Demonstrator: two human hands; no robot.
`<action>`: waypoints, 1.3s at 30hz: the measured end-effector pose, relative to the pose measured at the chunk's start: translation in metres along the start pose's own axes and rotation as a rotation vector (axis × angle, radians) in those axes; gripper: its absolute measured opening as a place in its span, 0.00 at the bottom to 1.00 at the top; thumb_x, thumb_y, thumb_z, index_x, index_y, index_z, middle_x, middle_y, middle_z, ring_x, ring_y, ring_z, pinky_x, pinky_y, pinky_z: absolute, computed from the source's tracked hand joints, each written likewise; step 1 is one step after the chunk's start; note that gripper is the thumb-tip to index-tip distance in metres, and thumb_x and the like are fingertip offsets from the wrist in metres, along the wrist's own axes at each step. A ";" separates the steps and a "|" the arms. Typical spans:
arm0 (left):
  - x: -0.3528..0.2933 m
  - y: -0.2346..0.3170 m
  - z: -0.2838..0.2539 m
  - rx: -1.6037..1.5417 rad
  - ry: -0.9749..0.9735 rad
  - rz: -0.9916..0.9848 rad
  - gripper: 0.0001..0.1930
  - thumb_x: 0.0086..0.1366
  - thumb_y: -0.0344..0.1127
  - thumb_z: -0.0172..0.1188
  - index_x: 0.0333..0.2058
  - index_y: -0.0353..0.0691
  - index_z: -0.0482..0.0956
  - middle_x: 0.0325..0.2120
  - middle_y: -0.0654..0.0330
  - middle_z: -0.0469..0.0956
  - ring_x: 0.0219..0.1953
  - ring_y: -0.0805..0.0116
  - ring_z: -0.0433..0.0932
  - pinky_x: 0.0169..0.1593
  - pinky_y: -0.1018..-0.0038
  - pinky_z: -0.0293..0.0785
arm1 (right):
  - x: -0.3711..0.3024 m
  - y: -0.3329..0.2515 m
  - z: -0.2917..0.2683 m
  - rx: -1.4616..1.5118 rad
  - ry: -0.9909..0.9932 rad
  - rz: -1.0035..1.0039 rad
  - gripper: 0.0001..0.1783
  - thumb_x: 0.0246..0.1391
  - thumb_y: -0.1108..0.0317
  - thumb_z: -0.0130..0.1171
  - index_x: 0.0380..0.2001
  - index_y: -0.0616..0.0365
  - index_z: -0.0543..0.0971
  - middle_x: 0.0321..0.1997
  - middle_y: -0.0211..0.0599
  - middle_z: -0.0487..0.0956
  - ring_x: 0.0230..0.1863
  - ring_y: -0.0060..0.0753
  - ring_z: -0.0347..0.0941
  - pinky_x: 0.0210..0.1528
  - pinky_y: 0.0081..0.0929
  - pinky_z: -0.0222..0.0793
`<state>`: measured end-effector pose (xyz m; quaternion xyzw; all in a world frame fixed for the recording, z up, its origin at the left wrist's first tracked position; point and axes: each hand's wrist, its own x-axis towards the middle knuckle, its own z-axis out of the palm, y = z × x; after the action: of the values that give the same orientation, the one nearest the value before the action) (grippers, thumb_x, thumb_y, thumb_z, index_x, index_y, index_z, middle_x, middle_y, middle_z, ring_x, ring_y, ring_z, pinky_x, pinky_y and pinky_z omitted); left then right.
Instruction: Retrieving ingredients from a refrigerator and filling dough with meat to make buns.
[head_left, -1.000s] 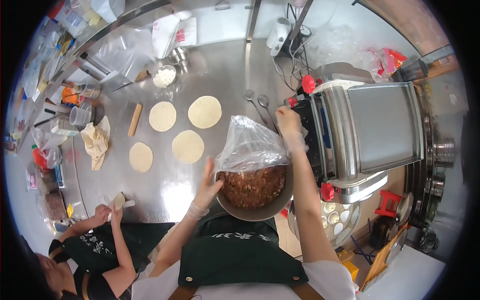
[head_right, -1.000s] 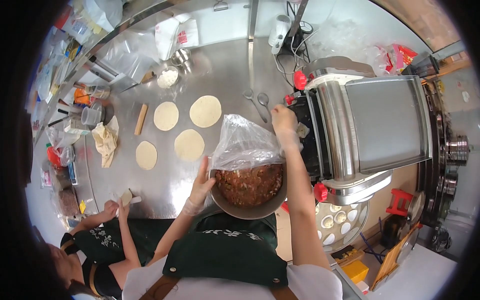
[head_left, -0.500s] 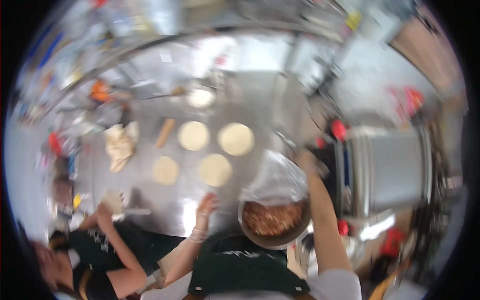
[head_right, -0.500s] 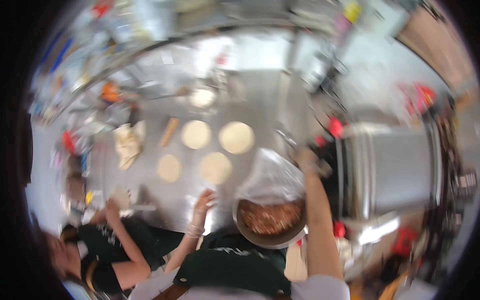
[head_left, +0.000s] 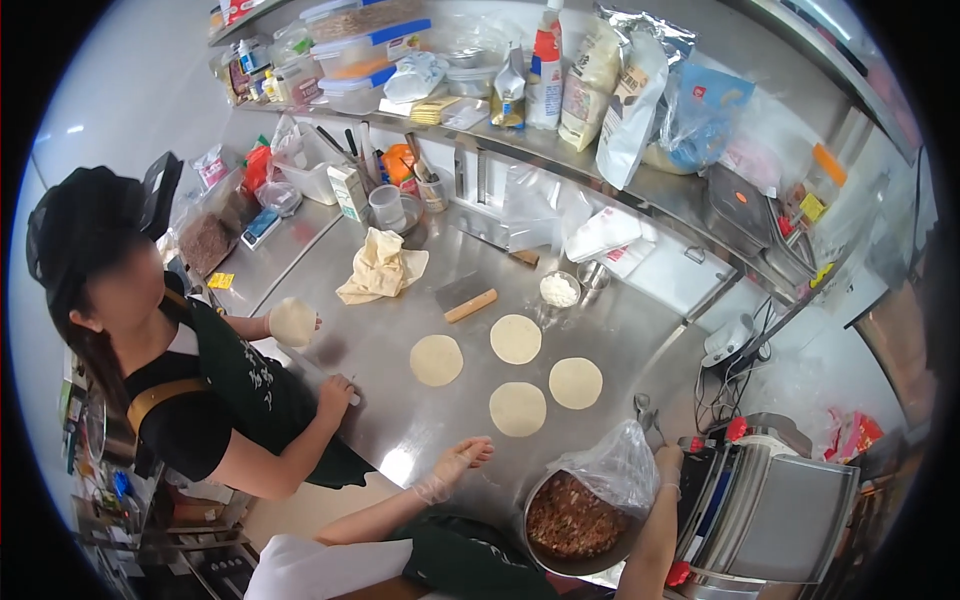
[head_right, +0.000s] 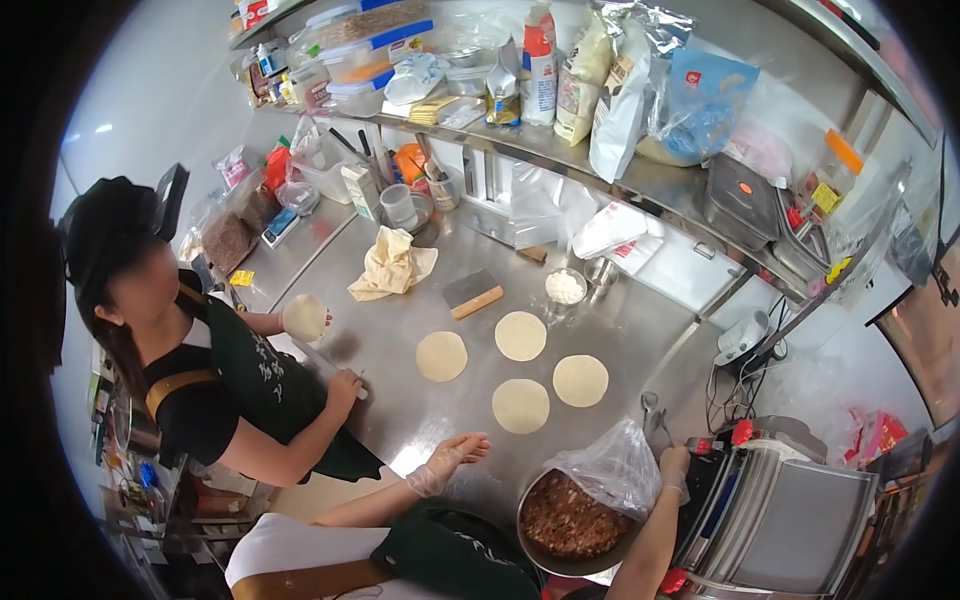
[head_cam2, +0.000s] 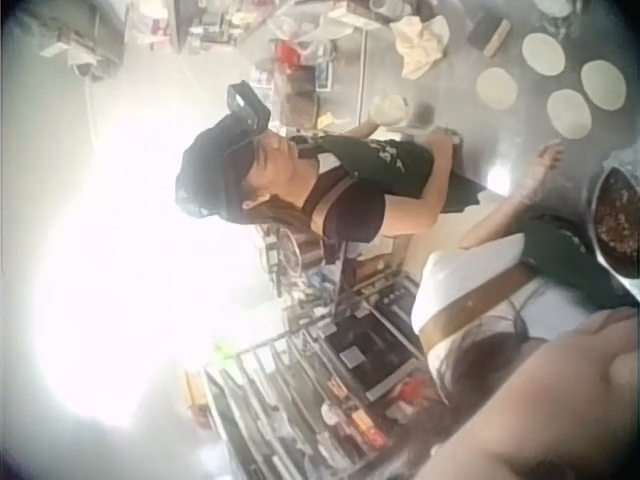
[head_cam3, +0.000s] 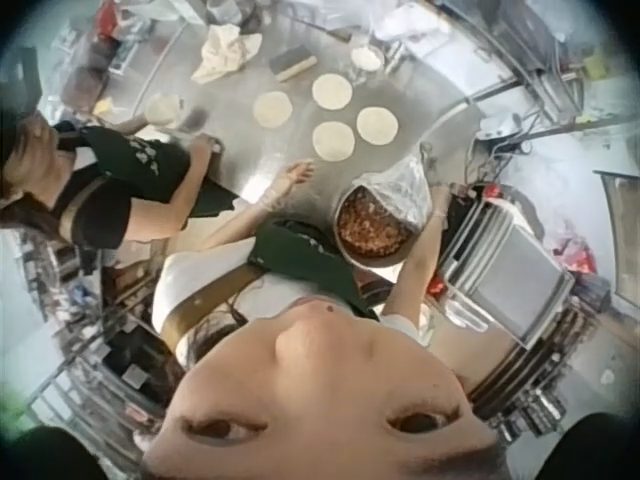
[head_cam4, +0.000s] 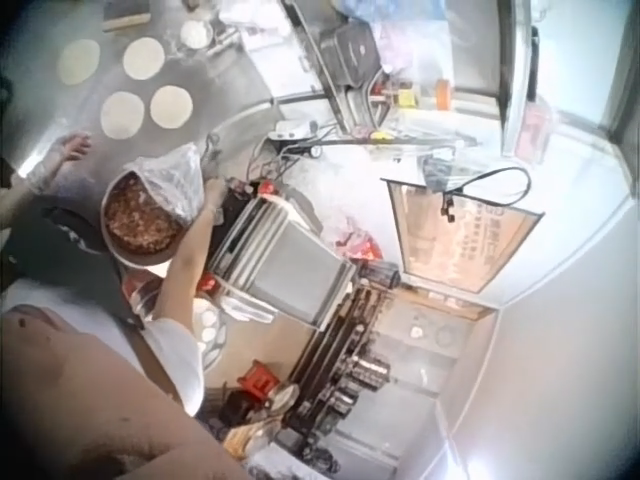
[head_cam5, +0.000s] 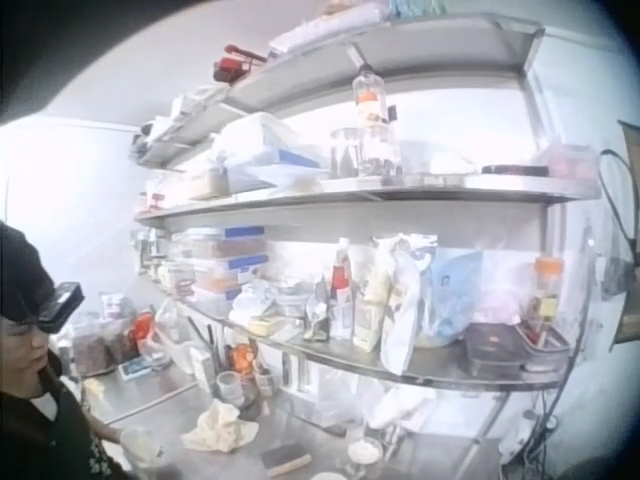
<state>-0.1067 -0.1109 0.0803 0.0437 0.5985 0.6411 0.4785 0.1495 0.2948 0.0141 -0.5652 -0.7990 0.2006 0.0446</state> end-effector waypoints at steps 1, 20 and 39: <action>-0.001 0.001 0.002 -0.003 -0.006 0.002 0.21 0.68 0.47 0.50 0.53 0.41 0.72 0.44 0.61 0.76 0.45 0.73 0.73 0.50 0.75 0.68 | 0.005 0.002 -0.004 -0.001 0.054 0.046 0.13 0.46 0.70 0.49 0.31 0.68 0.78 0.34 0.63 0.77 0.42 0.61 0.74 0.45 0.45 0.69; 0.108 0.433 -0.045 0.234 1.037 1.337 0.12 0.60 0.40 0.60 0.33 0.36 0.80 0.29 0.53 0.79 0.34 0.61 0.77 0.41 0.70 0.70 | -0.176 -0.158 -0.149 0.787 0.072 -0.134 0.06 0.55 0.77 0.50 0.34 0.63 0.77 0.18 0.21 0.67 0.17 0.10 0.58 0.18 0.12 0.51; 0.193 0.598 -0.089 0.829 1.192 1.259 0.16 0.60 0.43 0.52 0.37 0.36 0.80 0.34 0.45 0.79 0.39 0.45 0.77 0.44 0.61 0.72 | -0.239 -0.183 -0.093 1.048 -0.094 0.315 0.10 0.58 0.68 0.53 0.39 0.64 0.76 0.32 0.38 0.79 0.34 0.26 0.70 0.37 0.24 0.66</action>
<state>-0.6018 0.0569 0.4392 0.1896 0.7892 0.4348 -0.3902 0.1005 0.0485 0.2042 -0.5705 -0.4991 0.6009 0.2537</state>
